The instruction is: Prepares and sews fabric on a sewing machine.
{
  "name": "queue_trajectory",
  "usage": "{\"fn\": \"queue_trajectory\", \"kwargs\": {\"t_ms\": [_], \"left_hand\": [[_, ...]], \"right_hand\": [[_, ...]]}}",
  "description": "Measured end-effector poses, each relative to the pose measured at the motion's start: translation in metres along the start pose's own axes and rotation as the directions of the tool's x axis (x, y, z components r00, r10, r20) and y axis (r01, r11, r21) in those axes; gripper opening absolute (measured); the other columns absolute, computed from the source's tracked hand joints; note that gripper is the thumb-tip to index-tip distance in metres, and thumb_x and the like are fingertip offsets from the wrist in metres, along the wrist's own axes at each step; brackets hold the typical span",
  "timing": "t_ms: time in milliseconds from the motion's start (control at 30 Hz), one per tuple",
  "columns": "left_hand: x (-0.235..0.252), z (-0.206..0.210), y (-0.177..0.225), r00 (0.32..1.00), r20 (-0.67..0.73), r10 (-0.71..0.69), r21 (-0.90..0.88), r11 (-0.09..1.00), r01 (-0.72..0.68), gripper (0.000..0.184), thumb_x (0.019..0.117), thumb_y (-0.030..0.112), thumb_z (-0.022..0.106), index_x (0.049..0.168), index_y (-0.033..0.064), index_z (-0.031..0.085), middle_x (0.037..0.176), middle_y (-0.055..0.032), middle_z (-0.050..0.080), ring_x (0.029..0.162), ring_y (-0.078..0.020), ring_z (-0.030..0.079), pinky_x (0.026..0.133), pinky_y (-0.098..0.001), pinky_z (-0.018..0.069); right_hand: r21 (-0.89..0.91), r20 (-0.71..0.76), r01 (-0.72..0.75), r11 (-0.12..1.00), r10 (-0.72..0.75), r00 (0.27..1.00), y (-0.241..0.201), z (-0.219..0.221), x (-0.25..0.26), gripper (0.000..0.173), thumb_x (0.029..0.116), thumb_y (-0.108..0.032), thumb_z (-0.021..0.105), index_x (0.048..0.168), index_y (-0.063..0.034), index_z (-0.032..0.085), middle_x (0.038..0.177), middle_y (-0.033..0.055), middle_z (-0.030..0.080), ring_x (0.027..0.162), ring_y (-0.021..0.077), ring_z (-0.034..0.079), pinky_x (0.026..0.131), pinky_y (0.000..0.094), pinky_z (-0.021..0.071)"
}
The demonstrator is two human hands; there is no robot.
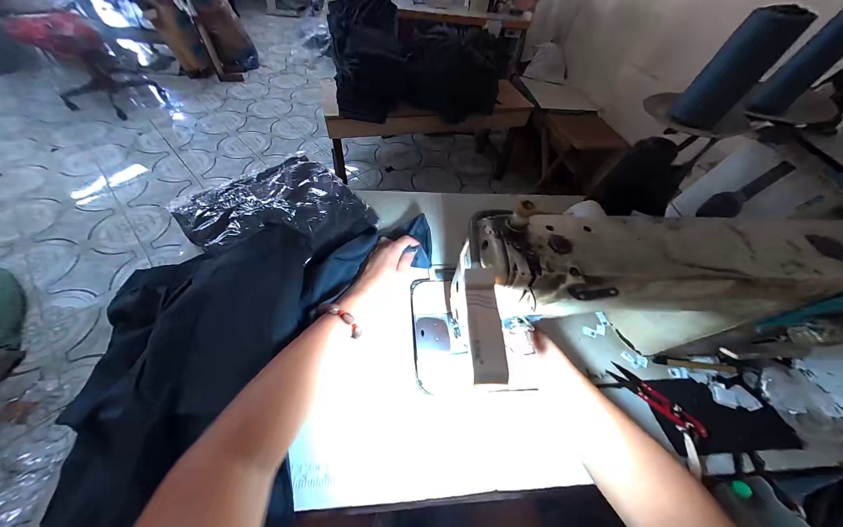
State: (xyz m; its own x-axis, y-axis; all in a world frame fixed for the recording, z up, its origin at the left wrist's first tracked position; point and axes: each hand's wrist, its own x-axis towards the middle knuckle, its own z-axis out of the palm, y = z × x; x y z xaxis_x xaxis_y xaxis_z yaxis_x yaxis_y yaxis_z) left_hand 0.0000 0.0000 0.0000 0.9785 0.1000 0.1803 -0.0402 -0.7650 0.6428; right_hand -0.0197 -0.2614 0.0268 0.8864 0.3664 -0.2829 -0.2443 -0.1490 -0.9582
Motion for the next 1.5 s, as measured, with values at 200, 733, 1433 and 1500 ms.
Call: {"fn": "queue_trajectory", "kwargs": {"t_ms": [200,733,1433,1500], "left_hand": [[-0.053,-0.017,0.011,0.914,0.376,0.153,0.051,0.981,-0.185,0.031,0.1059,0.022,0.056,0.103,-0.0035,0.073,0.1,-0.0204,0.071,0.1,-0.0323,0.068,0.095,-0.0508,0.0495],[-0.303,-0.093,-0.057,0.862,-0.452,-0.228,0.435,0.788,0.436,0.061,0.0972,0.021,0.067,0.152,0.0023,0.047,0.136,-0.0347,0.058,0.121,-0.0585,0.057,0.096,-0.0746,0.0439],[-0.209,0.086,0.093,0.98,0.047,0.192,0.096,0.976,-0.196,0.055,0.0842,0.057,0.074,0.121,0.0167,0.075,0.089,-0.0043,0.068,0.081,-0.0203,0.066,0.071,-0.0412,0.0556],[-0.208,0.084,0.101,0.982,0.057,0.178,0.162,0.969,-0.185,0.057,0.0843,0.063,0.07,0.12,0.0186,0.076,0.083,-0.0044,0.065,0.077,-0.0223,0.063,0.067,-0.0424,0.0518]], "right_hand": [[-0.16,-0.048,0.12,0.98,-0.129,0.991,0.033,0.008,0.047,0.011,0.1043,0.001,0.048,0.108,0.0069,0.057,0.084,0.0066,0.061,0.068,0.003,0.056,0.065,0.0165,0.0501],[-0.391,0.296,0.422,0.818,-0.323,0.899,0.068,0.046,-0.048,0.024,0.1016,-0.025,0.064,0.092,-0.0044,0.072,0.073,0.0058,0.064,0.062,0.0133,0.06,0.062,0.0343,0.0528],[-0.933,-0.031,0.141,0.332,-0.464,0.885,0.081,-0.194,-0.073,0.038,0.0969,-0.017,0.071,0.127,0.0048,0.066,0.127,0.0301,0.063,0.121,0.0519,0.058,0.101,0.0678,0.0447],[-0.94,-0.02,0.162,0.3,-0.521,0.853,0.088,-0.196,-0.074,0.027,0.1001,-0.014,0.066,0.118,0.006,0.07,0.113,0.0307,0.066,0.111,0.0515,0.062,0.095,0.0654,0.0484]]}}
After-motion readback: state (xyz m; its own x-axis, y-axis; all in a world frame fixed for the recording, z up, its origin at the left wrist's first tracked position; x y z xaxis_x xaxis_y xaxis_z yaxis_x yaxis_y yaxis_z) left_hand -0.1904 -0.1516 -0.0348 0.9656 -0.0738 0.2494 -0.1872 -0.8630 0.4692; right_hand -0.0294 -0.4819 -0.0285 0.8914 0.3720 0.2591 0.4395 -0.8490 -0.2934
